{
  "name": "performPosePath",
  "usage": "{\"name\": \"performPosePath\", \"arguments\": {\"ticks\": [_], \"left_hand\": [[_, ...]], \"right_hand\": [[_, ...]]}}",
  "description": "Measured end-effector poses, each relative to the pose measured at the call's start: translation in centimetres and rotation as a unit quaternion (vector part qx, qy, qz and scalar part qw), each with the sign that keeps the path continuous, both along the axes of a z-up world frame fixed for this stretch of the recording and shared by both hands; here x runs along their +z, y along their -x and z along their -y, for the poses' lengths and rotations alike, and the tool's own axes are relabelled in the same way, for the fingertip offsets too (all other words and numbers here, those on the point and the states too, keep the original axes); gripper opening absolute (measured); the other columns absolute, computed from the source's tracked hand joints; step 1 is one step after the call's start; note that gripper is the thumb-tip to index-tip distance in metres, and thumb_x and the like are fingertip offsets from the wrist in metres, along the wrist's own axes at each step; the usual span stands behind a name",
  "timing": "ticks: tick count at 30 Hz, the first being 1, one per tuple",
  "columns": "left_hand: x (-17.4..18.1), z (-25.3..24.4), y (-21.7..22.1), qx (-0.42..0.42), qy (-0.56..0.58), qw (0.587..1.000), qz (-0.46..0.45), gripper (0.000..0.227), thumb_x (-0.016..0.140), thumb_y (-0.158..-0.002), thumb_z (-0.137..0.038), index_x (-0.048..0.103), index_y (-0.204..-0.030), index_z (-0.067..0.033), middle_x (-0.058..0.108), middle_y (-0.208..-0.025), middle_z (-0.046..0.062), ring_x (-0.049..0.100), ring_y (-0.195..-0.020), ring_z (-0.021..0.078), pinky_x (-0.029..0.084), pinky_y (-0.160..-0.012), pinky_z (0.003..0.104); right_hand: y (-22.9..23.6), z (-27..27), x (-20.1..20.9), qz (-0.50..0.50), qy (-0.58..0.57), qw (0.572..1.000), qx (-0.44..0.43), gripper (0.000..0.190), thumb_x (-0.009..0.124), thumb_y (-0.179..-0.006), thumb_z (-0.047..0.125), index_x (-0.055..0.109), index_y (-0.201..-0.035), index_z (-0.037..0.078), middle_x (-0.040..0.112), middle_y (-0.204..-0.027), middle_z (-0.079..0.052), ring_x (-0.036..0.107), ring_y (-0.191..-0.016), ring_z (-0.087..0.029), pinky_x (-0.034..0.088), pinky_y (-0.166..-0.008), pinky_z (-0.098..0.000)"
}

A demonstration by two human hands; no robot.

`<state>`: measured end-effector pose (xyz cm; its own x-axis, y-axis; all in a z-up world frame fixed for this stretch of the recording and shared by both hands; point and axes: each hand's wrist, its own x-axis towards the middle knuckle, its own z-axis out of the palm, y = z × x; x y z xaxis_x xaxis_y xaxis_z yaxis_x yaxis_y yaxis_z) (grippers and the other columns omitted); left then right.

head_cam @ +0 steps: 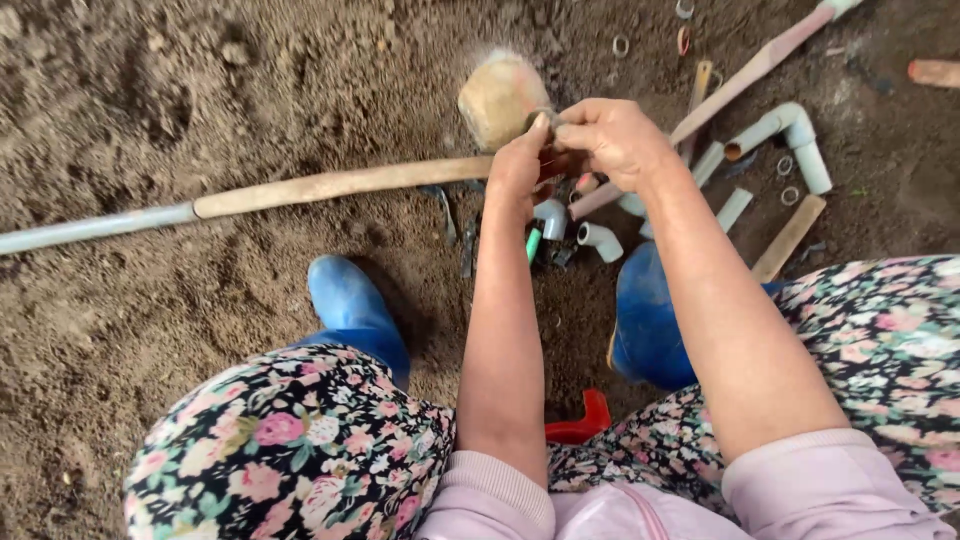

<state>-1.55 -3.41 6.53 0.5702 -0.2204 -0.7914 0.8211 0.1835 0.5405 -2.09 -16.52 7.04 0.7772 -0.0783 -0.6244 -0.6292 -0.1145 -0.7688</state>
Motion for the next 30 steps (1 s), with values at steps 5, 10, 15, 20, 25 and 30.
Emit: {"name": "performPosePath", "arguments": {"ticks": [5, 10, 15, 20, 25, 30], "left_hand": [[-4.5, 0.9, -2.9, 0.218, 0.115, 0.967, 0.066, 0.022, 0.072, -0.081, -0.019, 0.056, -0.095, -0.0134, 0.069, -0.088, 0.006, 0.067, -0.076, 0.0189, 0.045, -0.062, 0.034], [1.6, 2.8, -6.0, 0.226, 0.125, 0.953, 0.161, 0.013, 0.062, -0.084, -0.016, 0.063, -0.096, -0.0091, 0.070, -0.086, 0.013, 0.070, -0.073, 0.0222, 0.050, -0.063, 0.035], [10.4, 4.2, -6.5, 0.154, 0.161, 0.923, 0.312, 0.013, 0.061, -0.090, -0.019, 0.059, -0.098, -0.0080, 0.067, -0.083, 0.009, 0.063, -0.074, 0.0150, 0.043, -0.062, 0.027], [15.8, 5.2, -7.5, 0.086, 0.072, 0.948, 0.299, 0.007, 0.059, -0.086, -0.007, 0.060, -0.093, -0.0053, 0.061, -0.073, 0.006, 0.055, -0.067, 0.0158, 0.051, -0.068, 0.030], [18.2, 5.6, -10.5, -0.111, -0.191, 0.846, 0.485, 0.018, 0.065, -0.083, -0.009, 0.062, -0.100, -0.0124, 0.068, -0.081, 0.003, 0.063, -0.066, 0.0105, 0.061, -0.060, 0.024], [20.6, 4.4, -10.1, -0.221, -0.320, 0.678, 0.623, 0.005, 0.058, -0.084, -0.008, 0.058, -0.088, -0.0090, 0.068, -0.082, 0.005, 0.064, -0.068, 0.0180, 0.053, -0.059, 0.031]], "right_hand": [[-5.0, 2.0, -1.0, 0.082, 0.057, 0.986, 0.137, 0.019, 0.076, -0.078, 0.009, 0.066, -0.093, 0.003, 0.067, -0.077, -0.013, 0.064, -0.065, -0.018, 0.054, -0.051, -0.0330], [-8.2, 2.3, 7.8, 0.066, 0.407, 0.813, 0.410, 0.015, 0.075, -0.069, 0.033, 0.074, -0.083, 0.027, 0.072, -0.077, 0.003, 0.068, -0.084, -0.025, 0.053, -0.074, -0.0379], [-7.7, 3.8, 14.9, 0.098, 0.380, 0.846, 0.361, 0.026, 0.071, -0.077, 0.034, 0.072, -0.095, 0.016, 0.071, -0.088, -0.010, 0.064, -0.093, -0.033, 0.050, -0.080, -0.0447], [-5.6, 3.4, 20.7, 0.080, 0.275, 0.914, 0.287, 0.013, 0.064, -0.081, 0.013, 0.069, -0.091, 0.007, 0.071, -0.092, -0.005, 0.065, -0.085, -0.020, 0.048, -0.088, -0.0351], [-5.1, 4.7, 22.4, 0.152, 0.204, 0.959, 0.127, 0.023, 0.056, -0.095, 0.018, 0.057, -0.074, 0.010, 0.055, -0.060, -0.002, 0.047, -0.054, -0.012, 0.038, -0.059, -0.0285], [-6.4, 4.2, 22.1, 0.197, 0.006, 0.980, -0.021, 0.029, 0.050, -0.096, 0.030, 0.054, -0.081, 0.006, 0.060, -0.069, -0.008, 0.057, -0.056, -0.017, 0.050, -0.048, -0.0268]]}}
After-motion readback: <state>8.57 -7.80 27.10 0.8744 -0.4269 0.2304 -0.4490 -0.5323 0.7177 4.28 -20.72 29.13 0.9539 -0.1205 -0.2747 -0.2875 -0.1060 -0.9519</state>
